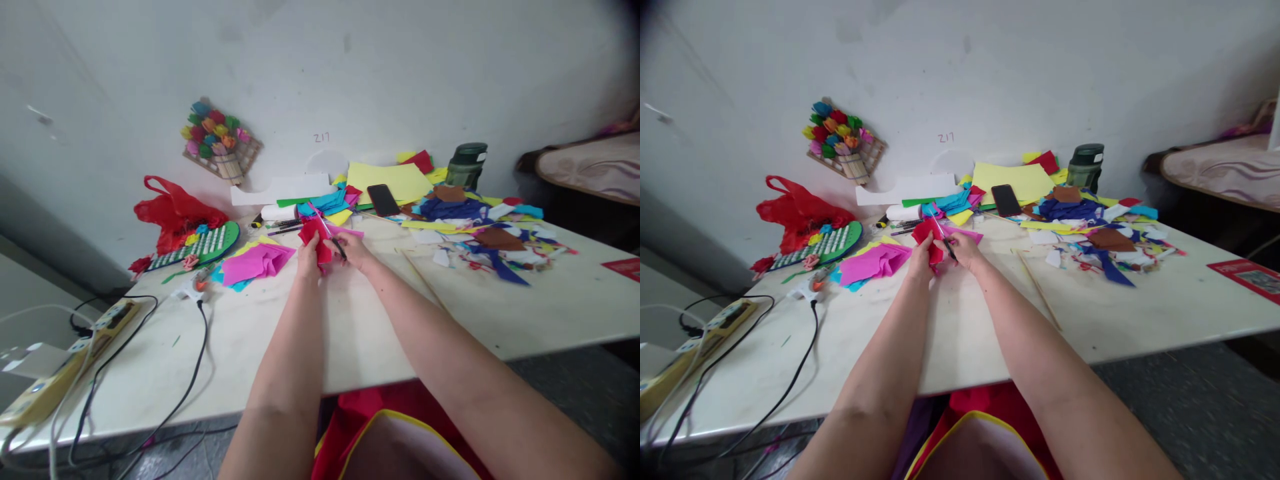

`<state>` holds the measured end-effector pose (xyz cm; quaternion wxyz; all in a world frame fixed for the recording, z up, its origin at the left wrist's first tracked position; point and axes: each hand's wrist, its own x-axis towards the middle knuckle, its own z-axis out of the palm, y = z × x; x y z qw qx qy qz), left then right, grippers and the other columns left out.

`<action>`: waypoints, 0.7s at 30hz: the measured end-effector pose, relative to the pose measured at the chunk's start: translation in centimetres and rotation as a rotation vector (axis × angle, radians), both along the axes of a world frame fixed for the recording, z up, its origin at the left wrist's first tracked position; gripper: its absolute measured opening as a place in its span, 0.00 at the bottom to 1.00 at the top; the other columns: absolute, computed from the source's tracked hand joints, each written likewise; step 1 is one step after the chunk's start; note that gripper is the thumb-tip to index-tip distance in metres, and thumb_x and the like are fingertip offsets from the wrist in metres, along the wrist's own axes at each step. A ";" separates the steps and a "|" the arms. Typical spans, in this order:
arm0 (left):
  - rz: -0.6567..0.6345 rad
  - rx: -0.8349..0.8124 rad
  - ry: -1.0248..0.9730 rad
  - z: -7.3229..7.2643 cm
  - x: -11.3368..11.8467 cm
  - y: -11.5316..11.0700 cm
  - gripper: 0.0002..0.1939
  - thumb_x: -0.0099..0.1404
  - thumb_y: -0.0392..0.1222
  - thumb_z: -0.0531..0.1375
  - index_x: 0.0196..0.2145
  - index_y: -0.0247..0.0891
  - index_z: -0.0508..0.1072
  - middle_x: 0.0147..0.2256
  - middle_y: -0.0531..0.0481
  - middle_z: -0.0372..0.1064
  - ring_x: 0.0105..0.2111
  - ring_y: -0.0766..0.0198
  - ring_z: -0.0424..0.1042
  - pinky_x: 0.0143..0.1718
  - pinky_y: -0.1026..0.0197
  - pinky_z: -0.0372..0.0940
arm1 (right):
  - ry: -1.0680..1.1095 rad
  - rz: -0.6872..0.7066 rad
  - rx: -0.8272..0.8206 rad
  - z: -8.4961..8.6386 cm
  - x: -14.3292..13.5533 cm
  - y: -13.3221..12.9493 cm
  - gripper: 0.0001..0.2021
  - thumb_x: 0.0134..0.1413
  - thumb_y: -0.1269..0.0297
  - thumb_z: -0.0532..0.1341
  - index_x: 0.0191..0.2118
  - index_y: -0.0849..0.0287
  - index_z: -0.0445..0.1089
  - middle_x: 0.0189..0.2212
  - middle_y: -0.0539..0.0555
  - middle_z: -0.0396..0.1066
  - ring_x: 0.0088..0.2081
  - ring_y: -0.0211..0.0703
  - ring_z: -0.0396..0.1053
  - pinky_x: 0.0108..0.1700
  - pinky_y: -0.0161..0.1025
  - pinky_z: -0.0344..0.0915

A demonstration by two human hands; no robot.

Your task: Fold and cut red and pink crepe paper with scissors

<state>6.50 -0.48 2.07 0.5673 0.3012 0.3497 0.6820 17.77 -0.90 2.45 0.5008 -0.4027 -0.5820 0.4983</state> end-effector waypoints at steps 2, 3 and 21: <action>-0.007 -0.007 -0.001 0.0 -0.1 0.0 0.13 0.50 0.43 0.63 0.31 0.33 0.68 0.23 0.50 0.70 0.19 0.67 0.69 0.22 0.66 0.62 | 0.038 0.027 -0.014 0.5 0.2 -0.5 0.15 0.37 0.54 0.65 0.24 0.59 0.60 0.11 0.42 0.58 0.12 0.30 0.55 0.13 0.28 0.53; -0.011 -0.011 -0.003 0.0 -0.1 -0.1 0.13 0.50 0.43 0.63 0.31 0.33 0.68 0.23 0.50 0.70 0.20 0.67 0.69 0.22 0.67 0.62 | 0.045 0.032 -0.018 0.7 0.3 -0.8 0.16 0.38 0.53 0.64 0.24 0.59 0.60 0.11 0.42 0.58 0.12 0.30 0.55 0.12 0.28 0.53; -0.031 -0.049 0.006 0.3 -0.1 -0.4 0.11 0.50 0.41 0.63 0.30 0.32 0.69 0.22 0.50 0.69 0.19 0.68 0.68 0.21 0.67 0.61 | 0.045 0.029 -0.024 0.3 0.5 -0.4 0.15 0.37 0.54 0.64 0.24 0.58 0.61 0.11 0.42 0.59 0.12 0.30 0.55 0.12 0.28 0.54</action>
